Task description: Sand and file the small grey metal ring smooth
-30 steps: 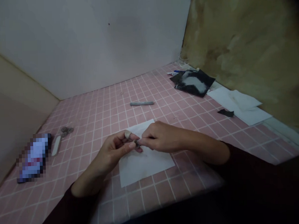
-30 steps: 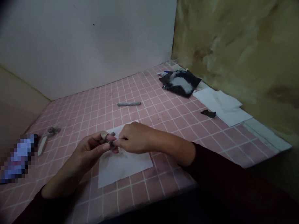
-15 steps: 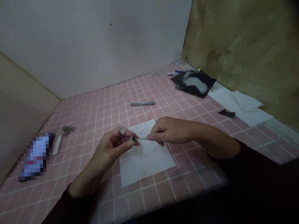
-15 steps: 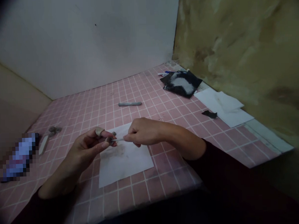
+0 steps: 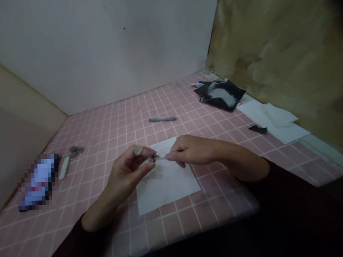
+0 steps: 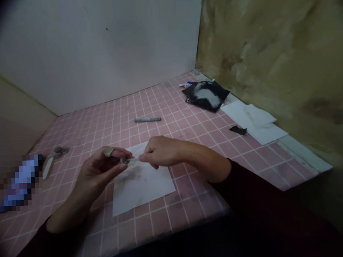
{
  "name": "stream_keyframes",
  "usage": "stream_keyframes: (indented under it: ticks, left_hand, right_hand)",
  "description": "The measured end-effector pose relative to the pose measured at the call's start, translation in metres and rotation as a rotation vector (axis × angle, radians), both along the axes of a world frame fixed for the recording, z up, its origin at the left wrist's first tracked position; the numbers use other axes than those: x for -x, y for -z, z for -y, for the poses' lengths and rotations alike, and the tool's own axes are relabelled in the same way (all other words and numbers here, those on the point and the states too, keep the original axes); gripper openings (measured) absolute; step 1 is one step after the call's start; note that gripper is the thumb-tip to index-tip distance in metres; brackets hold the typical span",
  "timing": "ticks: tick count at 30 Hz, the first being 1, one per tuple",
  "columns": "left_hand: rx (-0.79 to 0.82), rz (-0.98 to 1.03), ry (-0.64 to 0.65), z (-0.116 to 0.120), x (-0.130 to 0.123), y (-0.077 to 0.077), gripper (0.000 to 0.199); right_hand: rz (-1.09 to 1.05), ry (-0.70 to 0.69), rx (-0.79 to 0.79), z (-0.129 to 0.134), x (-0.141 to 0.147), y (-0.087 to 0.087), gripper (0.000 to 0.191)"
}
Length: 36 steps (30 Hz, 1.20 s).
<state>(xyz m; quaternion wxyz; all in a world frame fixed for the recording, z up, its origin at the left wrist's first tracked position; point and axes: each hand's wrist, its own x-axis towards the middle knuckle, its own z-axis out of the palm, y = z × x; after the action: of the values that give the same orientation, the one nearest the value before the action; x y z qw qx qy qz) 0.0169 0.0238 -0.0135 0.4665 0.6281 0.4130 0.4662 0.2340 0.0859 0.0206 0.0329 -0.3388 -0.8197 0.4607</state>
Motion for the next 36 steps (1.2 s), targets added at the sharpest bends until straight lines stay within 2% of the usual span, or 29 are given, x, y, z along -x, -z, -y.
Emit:
stream_keyframes:
  ticks: [6,11,15,19,23,26,31,36]
  left_hand:
    - [-0.229,-0.164,-0.059,0.003,0.0,0.005,0.021]
    - [-0.296,-0.274,-0.17,0.005,0.0,0.005,0.019]
    - [-0.32,-0.317,-0.163,0.006,-0.001,0.004,0.015]
    - [-0.301,-0.27,-0.184,0.004,0.001,0.006,0.019]
    - [-0.248,-0.188,-0.107,0.002,0.003,0.006,0.02]
    - [-0.156,-0.075,-0.093,0.001,0.004,0.003,0.02]
    - [-0.02,0.047,-0.126,-0.002,0.007,-0.004,0.018]
    - [0.022,0.12,-0.101,-0.003,0.011,-0.004,0.019]
  right_hand:
    - [-0.049,0.028,0.091,0.0,0.001,0.003,0.045]
    - [-0.07,0.001,0.15,0.0,-0.001,0.001,0.045]
    - [-0.094,0.023,0.132,0.003,0.002,0.0,0.044]
    - [-0.061,-0.001,0.136,0.002,0.001,0.0,0.046]
    - [-0.062,0.043,0.014,0.003,0.001,0.0,0.043]
    - [-0.035,0.027,-0.043,0.002,-0.001,-0.001,0.043]
    - [-0.031,0.052,-0.077,0.0,-0.006,-0.004,0.043]
    - [-0.079,0.029,-0.077,-0.001,-0.012,-0.01,0.045]
